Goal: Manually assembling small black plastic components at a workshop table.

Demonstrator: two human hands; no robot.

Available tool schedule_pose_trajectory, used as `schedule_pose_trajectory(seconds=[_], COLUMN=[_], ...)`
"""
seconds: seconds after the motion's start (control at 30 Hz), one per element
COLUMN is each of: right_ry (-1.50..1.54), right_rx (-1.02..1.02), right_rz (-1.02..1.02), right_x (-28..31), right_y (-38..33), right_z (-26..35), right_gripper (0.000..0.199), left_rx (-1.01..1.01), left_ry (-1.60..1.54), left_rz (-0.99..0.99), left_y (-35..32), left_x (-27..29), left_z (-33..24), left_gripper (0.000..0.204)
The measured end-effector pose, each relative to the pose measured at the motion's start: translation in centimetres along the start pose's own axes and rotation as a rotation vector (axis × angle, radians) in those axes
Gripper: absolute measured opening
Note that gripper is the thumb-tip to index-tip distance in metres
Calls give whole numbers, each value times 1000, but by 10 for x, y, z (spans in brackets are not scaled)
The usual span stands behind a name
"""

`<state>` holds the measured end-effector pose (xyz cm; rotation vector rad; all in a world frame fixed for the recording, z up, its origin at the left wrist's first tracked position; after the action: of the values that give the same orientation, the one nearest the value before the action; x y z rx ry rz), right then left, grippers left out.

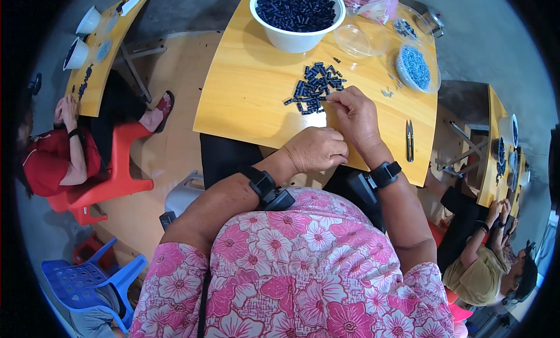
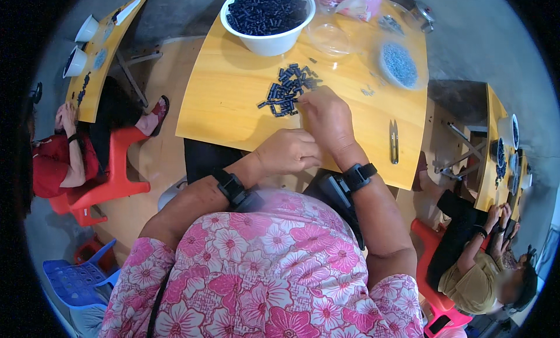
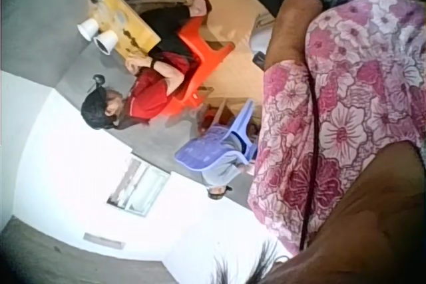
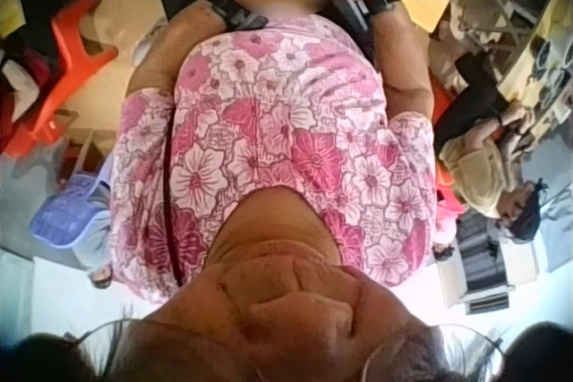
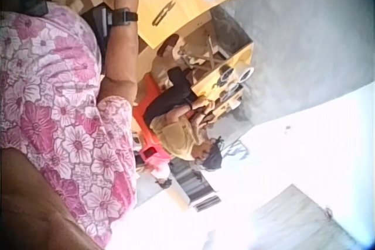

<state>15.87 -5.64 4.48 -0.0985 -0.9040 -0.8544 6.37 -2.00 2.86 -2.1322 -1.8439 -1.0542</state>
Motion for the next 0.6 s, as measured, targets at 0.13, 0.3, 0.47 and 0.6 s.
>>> schedule_pose_trajectory(seconds=[0.13,0.3,0.47,0.6], right_ry=[-2,-133,-275,-355], right_rx=[-4,30,103,188], right_rz=[16,20,123,171], right_x=[-8,-13,-15,-12], right_y=[4,6,7,1], right_z=[-1,1,3,6], right_gripper=[11,13,12,13], left_rx=[25,42,47,74], left_ry=[-35,-60,-76,-89], left_rz=[3,-9,7,-16], left_y=[0,-1,0,1], left_x=[2,4,1,4], left_z=[1,3,4,4], left_gripper=[9,9,10,8])
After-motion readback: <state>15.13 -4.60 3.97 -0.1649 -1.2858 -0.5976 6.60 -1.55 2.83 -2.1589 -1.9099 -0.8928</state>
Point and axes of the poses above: each hand's wrist, its own y-axis towards the middle knuckle, its own x-axis out of the back of the hand, z = x × y, the point moved 8 cm from there along y, towards the middle knuckle, and after that the axes turned 3 degrees about x, right-handed, at the moved point
